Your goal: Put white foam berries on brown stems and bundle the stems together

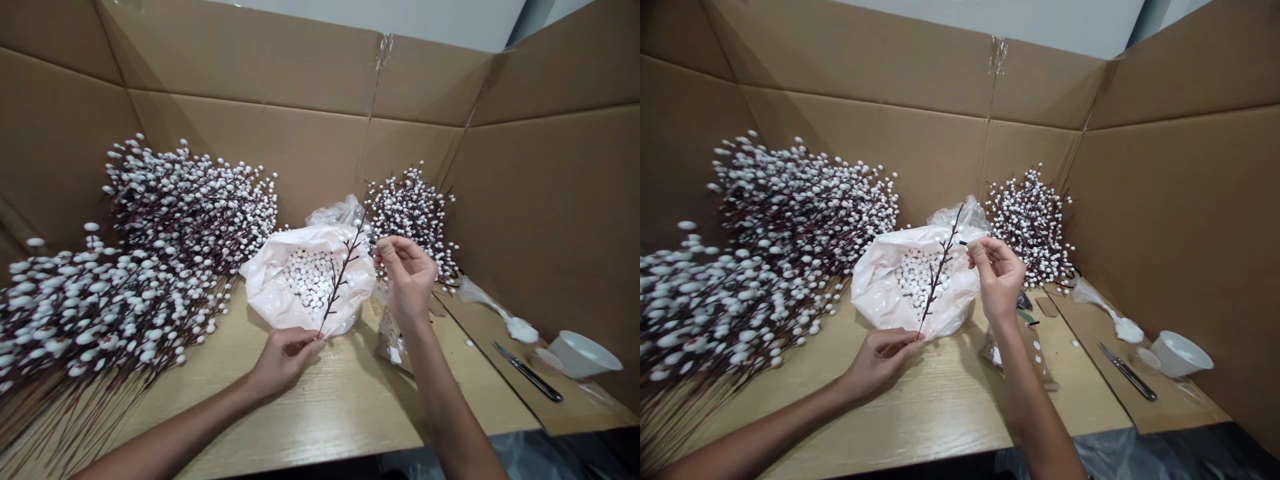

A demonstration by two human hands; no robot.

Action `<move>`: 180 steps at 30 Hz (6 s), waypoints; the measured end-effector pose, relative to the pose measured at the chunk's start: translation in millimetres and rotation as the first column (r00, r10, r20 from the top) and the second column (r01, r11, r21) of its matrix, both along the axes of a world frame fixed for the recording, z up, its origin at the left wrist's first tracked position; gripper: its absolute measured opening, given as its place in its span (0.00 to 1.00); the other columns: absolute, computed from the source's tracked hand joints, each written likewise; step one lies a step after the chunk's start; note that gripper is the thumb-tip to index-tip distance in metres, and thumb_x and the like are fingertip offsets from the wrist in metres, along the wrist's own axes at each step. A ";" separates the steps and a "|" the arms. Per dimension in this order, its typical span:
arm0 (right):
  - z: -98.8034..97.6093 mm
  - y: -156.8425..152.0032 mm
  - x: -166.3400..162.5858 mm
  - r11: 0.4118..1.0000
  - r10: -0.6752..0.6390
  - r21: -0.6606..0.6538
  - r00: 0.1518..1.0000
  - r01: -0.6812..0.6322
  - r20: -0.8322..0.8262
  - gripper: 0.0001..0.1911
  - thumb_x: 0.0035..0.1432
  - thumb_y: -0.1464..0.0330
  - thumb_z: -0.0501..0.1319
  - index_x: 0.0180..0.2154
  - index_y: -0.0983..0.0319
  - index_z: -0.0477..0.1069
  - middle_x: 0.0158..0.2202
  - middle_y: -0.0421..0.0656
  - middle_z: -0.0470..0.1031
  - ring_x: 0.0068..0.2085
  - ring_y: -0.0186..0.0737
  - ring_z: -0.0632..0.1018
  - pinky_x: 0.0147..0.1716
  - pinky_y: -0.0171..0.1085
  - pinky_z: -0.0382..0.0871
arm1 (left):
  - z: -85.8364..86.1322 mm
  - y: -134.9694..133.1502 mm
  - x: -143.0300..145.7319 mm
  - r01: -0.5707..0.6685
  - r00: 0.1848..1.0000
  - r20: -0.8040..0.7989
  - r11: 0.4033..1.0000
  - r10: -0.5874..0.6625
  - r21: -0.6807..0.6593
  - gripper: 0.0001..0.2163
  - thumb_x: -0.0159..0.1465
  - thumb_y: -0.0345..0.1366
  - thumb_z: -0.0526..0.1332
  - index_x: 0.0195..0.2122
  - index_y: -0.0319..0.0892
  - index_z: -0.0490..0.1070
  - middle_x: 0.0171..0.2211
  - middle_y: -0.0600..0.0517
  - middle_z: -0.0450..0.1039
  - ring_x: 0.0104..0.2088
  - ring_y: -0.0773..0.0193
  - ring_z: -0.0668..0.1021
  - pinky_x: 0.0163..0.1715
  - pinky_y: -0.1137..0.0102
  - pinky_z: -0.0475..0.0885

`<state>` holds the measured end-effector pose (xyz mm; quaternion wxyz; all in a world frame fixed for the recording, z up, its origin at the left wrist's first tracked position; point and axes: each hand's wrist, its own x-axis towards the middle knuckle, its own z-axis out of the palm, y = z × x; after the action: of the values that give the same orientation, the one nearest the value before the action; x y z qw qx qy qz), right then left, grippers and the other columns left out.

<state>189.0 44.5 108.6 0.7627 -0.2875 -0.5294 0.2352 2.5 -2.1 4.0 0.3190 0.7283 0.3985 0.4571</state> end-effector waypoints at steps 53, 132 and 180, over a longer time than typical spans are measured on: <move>69.5 -18.0 30.9 0.985 -0.169 0.084 0.947 0.151 0.273 0.06 0.47 0.67 0.65 0.26 0.63 0.72 0.22 0.38 0.72 0.22 0.30 0.71 0.21 0.33 0.66 | 7.6 -0.7 -1.9 0.042 0.996 -0.083 0.996 -0.036 0.079 0.11 0.60 0.35 0.58 0.30 0.37 0.79 0.22 0.48 0.77 0.22 0.65 0.74 0.22 0.74 0.66; -108.6 -93.7 164.9 0.825 0.042 -0.513 0.880 0.236 0.473 0.17 0.43 0.55 0.65 0.22 0.63 0.72 0.25 0.44 0.72 0.29 0.40 0.73 0.29 0.37 0.67 | 7.0 4.5 -3.3 -0.002 0.992 -0.123 0.991 0.018 0.130 0.10 0.55 0.38 0.61 0.32 0.41 0.79 0.30 0.47 0.80 0.28 0.60 0.81 0.28 0.70 0.76; -39.9 -63.2 5.2 0.847 0.302 -0.521 0.900 -0.101 0.316 0.17 0.51 0.60 0.62 0.41 0.62 0.74 0.43 0.48 0.76 0.38 0.41 0.77 0.36 0.38 0.71 | 21.1 -10.4 2.4 -0.029 0.982 0.180 0.979 0.065 -0.200 0.12 0.52 0.39 0.64 0.32 0.36 0.79 0.34 0.45 0.80 0.35 0.53 0.80 0.34 0.64 0.77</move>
<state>194.3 -18.8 68.7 0.5148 -0.4544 -0.6190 0.3811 5.0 -12.5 25.1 0.4140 0.6380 0.4274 0.4889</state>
